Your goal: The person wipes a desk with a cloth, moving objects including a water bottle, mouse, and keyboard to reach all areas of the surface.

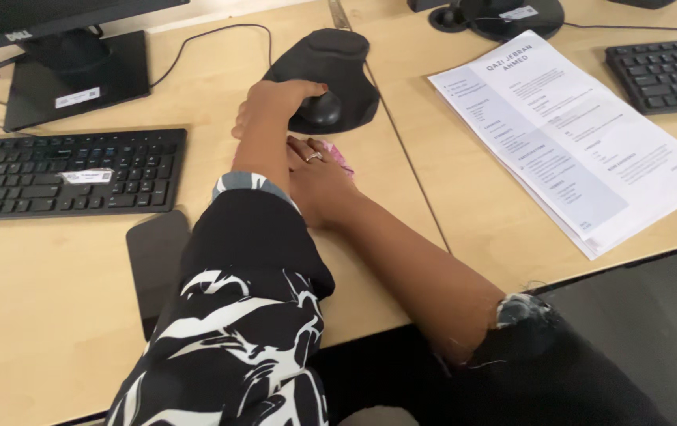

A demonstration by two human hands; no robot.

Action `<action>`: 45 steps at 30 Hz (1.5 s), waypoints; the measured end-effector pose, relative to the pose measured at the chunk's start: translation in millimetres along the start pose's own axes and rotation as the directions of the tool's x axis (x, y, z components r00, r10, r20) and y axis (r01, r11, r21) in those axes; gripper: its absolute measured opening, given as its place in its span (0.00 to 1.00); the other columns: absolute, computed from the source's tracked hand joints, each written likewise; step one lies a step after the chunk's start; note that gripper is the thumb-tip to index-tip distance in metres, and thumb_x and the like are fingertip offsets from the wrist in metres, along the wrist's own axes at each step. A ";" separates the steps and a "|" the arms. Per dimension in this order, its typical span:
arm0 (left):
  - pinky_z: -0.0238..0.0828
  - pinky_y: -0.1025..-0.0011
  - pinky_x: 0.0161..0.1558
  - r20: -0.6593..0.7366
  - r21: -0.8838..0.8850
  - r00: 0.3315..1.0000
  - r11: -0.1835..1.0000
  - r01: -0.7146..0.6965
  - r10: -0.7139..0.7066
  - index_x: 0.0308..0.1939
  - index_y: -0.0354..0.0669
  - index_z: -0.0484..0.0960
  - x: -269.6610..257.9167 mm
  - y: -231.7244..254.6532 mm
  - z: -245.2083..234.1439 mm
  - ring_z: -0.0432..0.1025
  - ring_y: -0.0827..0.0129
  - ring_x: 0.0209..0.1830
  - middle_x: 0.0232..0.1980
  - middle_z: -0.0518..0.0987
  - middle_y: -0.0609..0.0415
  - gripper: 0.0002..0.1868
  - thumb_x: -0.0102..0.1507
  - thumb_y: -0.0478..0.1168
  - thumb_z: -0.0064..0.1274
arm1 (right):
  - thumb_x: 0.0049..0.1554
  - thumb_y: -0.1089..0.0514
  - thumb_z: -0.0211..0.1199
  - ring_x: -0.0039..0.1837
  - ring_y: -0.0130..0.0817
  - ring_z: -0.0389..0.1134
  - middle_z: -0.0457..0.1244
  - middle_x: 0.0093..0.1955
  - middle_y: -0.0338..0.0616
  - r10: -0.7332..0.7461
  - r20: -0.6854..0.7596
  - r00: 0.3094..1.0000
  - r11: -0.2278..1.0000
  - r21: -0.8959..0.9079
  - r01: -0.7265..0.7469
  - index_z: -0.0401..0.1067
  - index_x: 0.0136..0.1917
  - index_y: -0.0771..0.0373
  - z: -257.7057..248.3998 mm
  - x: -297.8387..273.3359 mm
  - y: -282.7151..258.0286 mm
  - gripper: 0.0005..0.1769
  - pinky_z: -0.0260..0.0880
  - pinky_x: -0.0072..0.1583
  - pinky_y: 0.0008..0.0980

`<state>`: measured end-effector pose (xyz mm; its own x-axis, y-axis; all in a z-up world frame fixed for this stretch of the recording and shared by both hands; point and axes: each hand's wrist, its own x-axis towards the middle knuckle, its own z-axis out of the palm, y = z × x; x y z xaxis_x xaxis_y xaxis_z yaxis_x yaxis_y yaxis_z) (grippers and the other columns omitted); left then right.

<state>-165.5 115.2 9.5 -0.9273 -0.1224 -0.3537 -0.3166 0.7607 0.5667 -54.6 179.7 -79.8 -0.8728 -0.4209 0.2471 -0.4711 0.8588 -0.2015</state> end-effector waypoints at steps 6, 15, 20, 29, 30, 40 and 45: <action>0.69 0.63 0.58 -0.044 0.006 0.999 1.000 0.020 -0.020 0.61 0.48 0.81 5.2 -1.5 -1.8 0.71 0.56 0.64 0.62 0.77 0.51 0.51 0.42 0.74 0.70 | 0.52 0.36 0.62 0.82 0.61 0.38 0.44 0.80 0.62 -0.002 0.044 0.999 1.000 -0.007 0.002 0.53 0.78 0.63 -2.4 0.2 1.6 0.49 0.35 0.77 0.58; 0.72 0.61 0.60 -0.025 -0.057 0.994 0.992 -0.112 0.111 0.57 0.46 0.84 41.9 -6.7 11.6 0.74 0.56 0.63 0.61 0.81 0.50 0.46 0.42 0.67 0.71 | 0.52 0.36 0.61 0.83 0.58 0.37 0.44 0.81 0.63 0.024 0.083 0.996 0.999 -0.032 -0.022 0.53 0.78 0.63 14.2 5.8 17.1 0.49 0.33 0.78 0.55; 0.76 0.59 0.57 0.016 -0.198 0.977 0.958 -0.207 0.214 0.53 0.39 0.88 59.9 5.1 30.6 0.81 0.54 0.56 0.57 0.86 0.45 0.40 0.42 0.58 0.72 | 0.56 0.39 0.57 0.82 0.58 0.41 0.51 0.79 0.58 -0.061 0.077 0.995 0.978 -0.193 0.075 0.59 0.76 0.61 35.9 3.9 41.6 0.41 0.34 0.79 0.55; 0.76 0.57 0.55 -0.173 -0.277 0.985 0.959 -0.059 0.011 0.62 0.38 0.66 34.3 32.9 55.1 0.76 0.50 0.57 0.58 0.78 0.41 0.47 0.45 0.53 0.70 | 0.57 0.37 0.56 0.83 0.56 0.41 0.49 0.81 0.55 -0.055 0.021 0.998 0.981 -0.187 0.058 0.59 0.75 0.54 45.4 28.3 32.7 0.38 0.36 0.79 0.55; 0.77 0.59 0.55 -0.173 -0.283 0.985 0.957 -0.060 0.010 0.62 0.36 0.65 36.6 34.9 57.4 0.76 0.51 0.56 0.58 0.78 0.41 0.47 0.45 0.52 0.70 | 0.57 0.37 0.56 0.83 0.56 0.41 0.49 0.81 0.54 -0.054 0.025 0.998 0.982 -0.182 0.058 0.59 0.74 0.54 45.3 27.5 31.1 0.37 0.36 0.79 0.55; 0.82 0.61 0.44 -0.156 -0.361 0.966 0.898 -0.252 0.208 0.66 0.34 0.54 47.4 20.7 55.5 0.80 0.48 0.47 0.49 0.82 0.34 0.54 0.41 0.41 0.68 | 0.58 0.34 0.55 0.84 0.54 0.42 0.47 0.83 0.50 -0.034 0.031 0.999 0.991 -0.125 0.038 0.60 0.73 0.47 38.5 5.9 27.8 0.34 0.38 0.79 0.55; 0.84 0.57 0.40 -0.200 -0.799 0.966 0.543 -0.257 0.164 0.60 0.25 0.52 59.7 -8.1 23.6 0.81 0.53 0.39 0.44 0.81 0.34 0.56 0.38 0.39 0.74 | 0.58 0.33 0.55 0.84 0.53 0.42 0.46 0.84 0.48 -0.003 0.046 0.999 0.984 -0.176 0.011 0.60 0.72 0.43 16.4 -1.6 20.3 0.32 0.39 0.79 0.56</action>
<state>-213.6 116.8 -33.8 -0.9876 -0.1209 -0.1003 -0.0929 -0.0650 0.9935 -64.9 193.0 -99.8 -0.8763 -0.4364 0.2040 -0.4510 0.8921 -0.0290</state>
